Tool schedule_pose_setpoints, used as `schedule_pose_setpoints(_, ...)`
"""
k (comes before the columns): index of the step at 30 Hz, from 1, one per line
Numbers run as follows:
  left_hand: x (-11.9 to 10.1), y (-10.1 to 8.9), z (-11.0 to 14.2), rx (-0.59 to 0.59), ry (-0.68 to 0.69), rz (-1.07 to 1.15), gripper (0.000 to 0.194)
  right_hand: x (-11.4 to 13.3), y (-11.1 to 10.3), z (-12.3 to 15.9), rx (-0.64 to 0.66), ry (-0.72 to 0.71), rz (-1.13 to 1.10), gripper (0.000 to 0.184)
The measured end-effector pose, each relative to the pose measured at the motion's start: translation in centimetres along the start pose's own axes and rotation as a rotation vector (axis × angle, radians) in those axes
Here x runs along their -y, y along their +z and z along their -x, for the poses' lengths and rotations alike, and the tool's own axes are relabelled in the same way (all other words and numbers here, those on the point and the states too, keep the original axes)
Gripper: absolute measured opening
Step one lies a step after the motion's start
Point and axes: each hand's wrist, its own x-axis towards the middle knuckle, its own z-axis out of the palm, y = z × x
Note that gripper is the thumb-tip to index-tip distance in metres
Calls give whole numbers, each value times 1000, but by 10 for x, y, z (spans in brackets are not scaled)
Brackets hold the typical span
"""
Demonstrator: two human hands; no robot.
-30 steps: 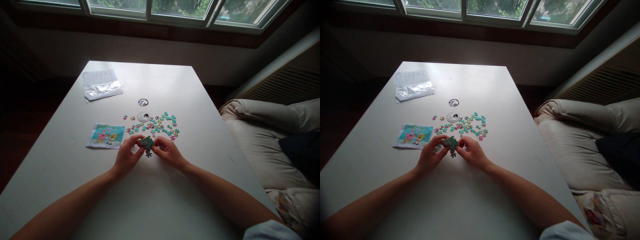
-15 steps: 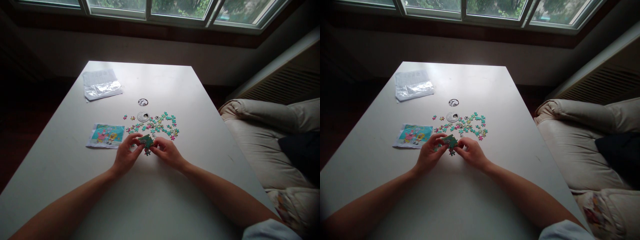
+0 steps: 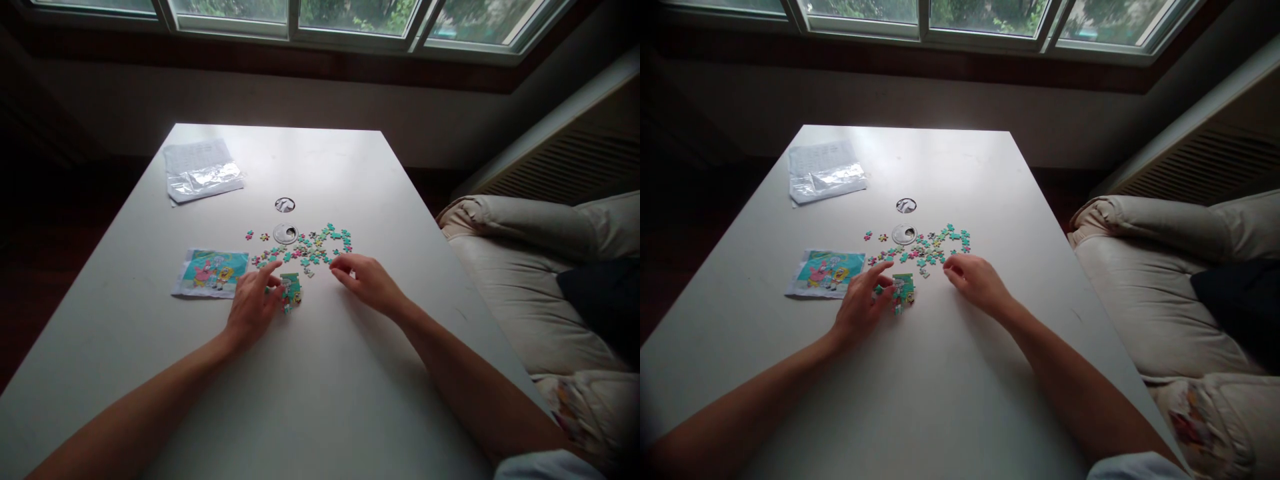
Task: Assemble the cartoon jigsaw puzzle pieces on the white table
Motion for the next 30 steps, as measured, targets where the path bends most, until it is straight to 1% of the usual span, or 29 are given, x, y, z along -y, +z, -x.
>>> schedule_pose_setpoints(1,0,0,-1,2,30,-28,47,-9,-9,-1,-4,1,86,11)
schedule_pose_setpoints(3,0,0,-1,-1,66,-93,49,-25,-24,-2,-27,0,197,16)
schedule_pose_setpoints(5,1,0,-1,12,96,-166,42,-37,-32,-1,27,-22,223,20)
schedule_pose_setpoints(8,2,1,0,73,188,-235,30,-45,-33,-2,87,-61,229,22)
schedule_pose_setpoints(12,2,2,0,171,333,-231,36,-45,-28,-2,111,-81,219,20)
schedule_pose_setpoints(14,1,2,0,212,370,-220,38,-46,-27,-3,109,-79,204,18)
schedule_pose_setpoints(16,0,2,-1,224,373,-206,39,-46,-27,-3,110,-73,192,16)
schedule_pose_setpoints(19,-1,2,0,210,355,-197,34,-46,-28,-3,120,-67,176,13)
schedule_pose_setpoints(24,0,3,0,228,360,-237,30,-45,-26,-3,142,-85,163,8)
schedule_pose_setpoints(30,1,3,0,216,345,-237,28,-42,-21,-6,108,-96,140,10)
